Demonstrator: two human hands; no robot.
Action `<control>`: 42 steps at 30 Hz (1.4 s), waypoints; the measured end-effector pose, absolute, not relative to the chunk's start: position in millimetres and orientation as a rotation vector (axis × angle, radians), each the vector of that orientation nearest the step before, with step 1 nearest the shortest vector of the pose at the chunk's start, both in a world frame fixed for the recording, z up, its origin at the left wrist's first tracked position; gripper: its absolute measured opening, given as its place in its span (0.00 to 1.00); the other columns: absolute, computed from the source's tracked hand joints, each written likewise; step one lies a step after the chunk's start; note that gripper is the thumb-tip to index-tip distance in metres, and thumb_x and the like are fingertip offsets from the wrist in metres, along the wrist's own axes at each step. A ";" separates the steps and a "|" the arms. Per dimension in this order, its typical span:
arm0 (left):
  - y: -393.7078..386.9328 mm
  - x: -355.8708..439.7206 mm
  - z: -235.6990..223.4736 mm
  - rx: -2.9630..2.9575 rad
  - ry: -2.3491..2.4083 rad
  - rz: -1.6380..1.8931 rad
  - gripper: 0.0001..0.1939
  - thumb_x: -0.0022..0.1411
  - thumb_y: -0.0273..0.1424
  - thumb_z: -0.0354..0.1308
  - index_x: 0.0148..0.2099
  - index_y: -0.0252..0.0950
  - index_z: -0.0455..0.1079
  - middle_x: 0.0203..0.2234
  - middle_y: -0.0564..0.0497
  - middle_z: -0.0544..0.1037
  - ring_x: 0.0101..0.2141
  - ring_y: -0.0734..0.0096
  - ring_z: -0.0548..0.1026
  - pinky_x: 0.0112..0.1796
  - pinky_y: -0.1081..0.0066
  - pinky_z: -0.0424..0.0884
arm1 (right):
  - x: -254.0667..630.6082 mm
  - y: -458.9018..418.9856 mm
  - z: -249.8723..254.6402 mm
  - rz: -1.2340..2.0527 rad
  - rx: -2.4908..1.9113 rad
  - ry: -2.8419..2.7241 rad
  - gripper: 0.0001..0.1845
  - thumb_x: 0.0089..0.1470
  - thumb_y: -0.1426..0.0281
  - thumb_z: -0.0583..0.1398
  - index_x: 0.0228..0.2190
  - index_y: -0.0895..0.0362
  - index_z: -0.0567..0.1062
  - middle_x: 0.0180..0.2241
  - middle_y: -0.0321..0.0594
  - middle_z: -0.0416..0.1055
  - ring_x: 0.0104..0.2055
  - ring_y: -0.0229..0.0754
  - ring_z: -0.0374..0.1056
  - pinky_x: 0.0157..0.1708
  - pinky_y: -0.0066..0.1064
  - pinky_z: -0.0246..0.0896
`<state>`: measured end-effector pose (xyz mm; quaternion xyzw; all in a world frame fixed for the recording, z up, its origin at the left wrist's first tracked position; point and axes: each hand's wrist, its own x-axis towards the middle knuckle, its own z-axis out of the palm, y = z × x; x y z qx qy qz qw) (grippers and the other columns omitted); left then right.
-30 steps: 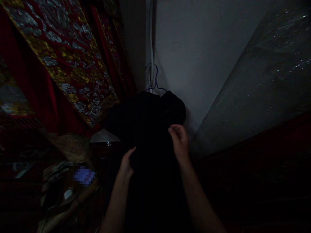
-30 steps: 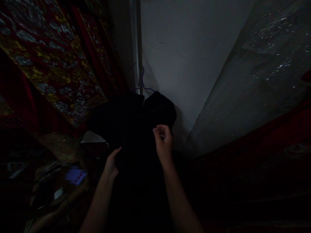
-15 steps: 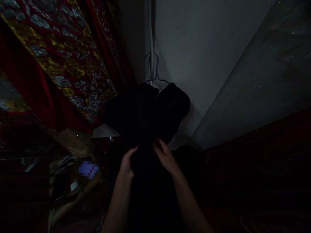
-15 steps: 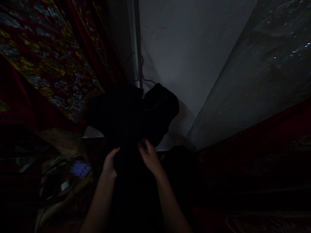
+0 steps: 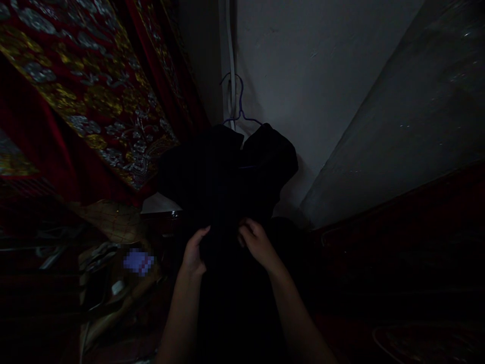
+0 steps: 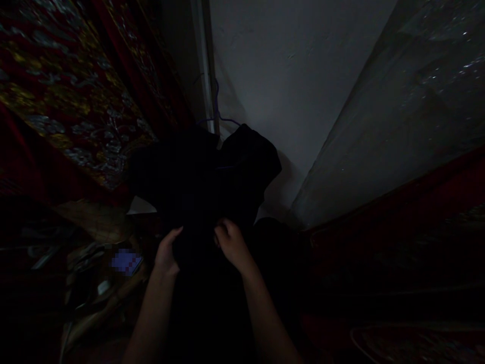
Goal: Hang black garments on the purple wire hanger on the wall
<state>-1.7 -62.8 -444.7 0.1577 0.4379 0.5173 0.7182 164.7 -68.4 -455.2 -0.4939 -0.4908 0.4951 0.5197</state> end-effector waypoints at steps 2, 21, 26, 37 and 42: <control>-56.2 -4.1 -447.7 0.335 1.078 1.268 0.10 0.52 0.32 0.64 0.38 0.34 0.75 0.32 0.46 0.82 0.41 0.55 0.81 0.45 0.60 0.77 | 167.7 -67.9 -455.6 1.224 -1.180 -1.185 0.08 0.49 0.63 0.56 0.24 0.54 0.69 0.15 0.30 0.63 0.17 0.35 0.59 0.20 0.27 0.55; -67.8 54.3 -477.8 1.535 1.118 1.323 0.04 0.60 0.29 0.61 0.32 0.40 0.69 0.27 0.54 0.71 0.31 0.68 0.69 0.37 0.73 0.64 | 183.9 -38.6 -400.8 1.302 -1.002 -0.912 0.11 0.40 0.62 0.64 0.19 0.58 0.76 0.12 0.32 0.64 0.13 0.30 0.53 0.14 0.23 0.41; -61.6 57.9 -502.6 1.499 1.101 1.207 0.05 0.58 0.29 0.63 0.30 0.39 0.71 0.25 0.53 0.72 0.30 0.67 0.69 0.36 0.73 0.64 | 204.9 16.2 -322.5 1.120 -0.896 -0.899 0.09 0.44 0.68 0.62 0.18 0.59 0.72 0.11 0.29 0.59 0.13 0.27 0.48 0.13 0.23 0.36; 9.6 50.0 -318.9 2.173 0.851 1.620 0.18 0.68 0.29 0.54 0.59 0.39 0.68 0.41 0.48 0.77 0.41 0.66 0.75 0.47 0.66 0.69 | 204.0 -0.5 -281.9 0.886 -0.870 -1.226 0.12 0.51 0.63 0.62 0.23 0.58 0.72 0.14 0.29 0.61 0.14 0.28 0.55 0.14 0.21 0.43; 32.1 55.5 -284.2 2.488 0.880 1.596 0.04 0.65 0.27 0.58 0.40 0.35 0.73 0.32 0.50 0.75 0.36 0.68 0.74 0.41 0.70 0.69 | 204.6 13.9 -294.2 0.702 -0.913 -1.326 0.08 0.49 0.69 0.61 0.21 0.57 0.70 0.13 0.29 0.61 0.15 0.29 0.55 0.16 0.22 0.44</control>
